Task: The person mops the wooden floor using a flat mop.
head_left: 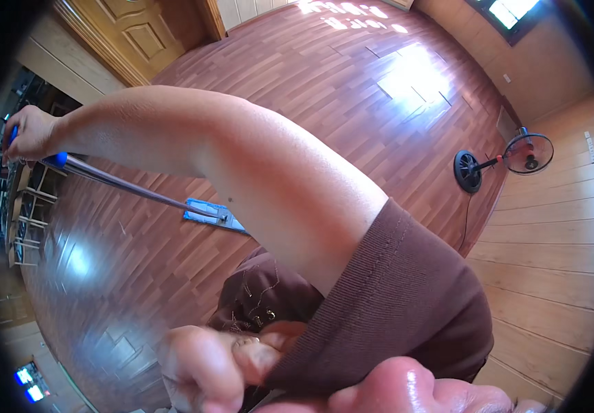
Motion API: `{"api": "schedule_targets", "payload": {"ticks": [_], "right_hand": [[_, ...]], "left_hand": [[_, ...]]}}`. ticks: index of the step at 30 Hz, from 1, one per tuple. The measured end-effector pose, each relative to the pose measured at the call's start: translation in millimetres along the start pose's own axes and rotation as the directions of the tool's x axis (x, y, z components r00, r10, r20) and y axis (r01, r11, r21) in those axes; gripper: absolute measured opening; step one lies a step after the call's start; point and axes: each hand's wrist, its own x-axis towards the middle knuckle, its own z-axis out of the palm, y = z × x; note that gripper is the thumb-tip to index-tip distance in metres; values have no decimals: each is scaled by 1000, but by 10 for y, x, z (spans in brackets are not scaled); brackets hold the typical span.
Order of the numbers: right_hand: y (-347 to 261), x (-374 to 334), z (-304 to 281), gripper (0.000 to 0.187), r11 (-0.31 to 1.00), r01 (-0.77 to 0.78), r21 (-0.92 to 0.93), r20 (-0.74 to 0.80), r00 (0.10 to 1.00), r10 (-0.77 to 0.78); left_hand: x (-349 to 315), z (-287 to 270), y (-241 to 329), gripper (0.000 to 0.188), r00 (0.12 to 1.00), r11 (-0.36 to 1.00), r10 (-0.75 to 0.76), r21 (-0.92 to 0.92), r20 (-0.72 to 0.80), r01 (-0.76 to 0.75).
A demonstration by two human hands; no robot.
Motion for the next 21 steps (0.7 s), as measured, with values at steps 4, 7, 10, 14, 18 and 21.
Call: {"api": "schedule_targets", "payload": {"ticks": [4,7,10,14,18,21], "right_hand": [[28,-24,52,19,992,28,-126,14,1000,-26],[10,-29,146,20,996,14,-91,69,998,-8],[-7,-89,195,20,994,40,-101,98,995,-30],[-4,-173,494,17,1000,-7,-19,173,985,10],[45,-176,476,12,999,45,26,95,994,-47],[-14,-297,500,10,986,36,163,129,990,-58]], "left_hand": [[128,214,-126,48,964,884,264,-397,-8,-246],[-10,466,363,33,957,815,-198,-577,-210,42],[74,468,545,52,802,514,-573,-836,-168,192],[488,241,464,74,831,402,-540,-908,-133,116],[687,205,334,77,952,595,-205,-801,-229,-64],[529,315,250,80,947,694,147,-652,-284,-303]]}}
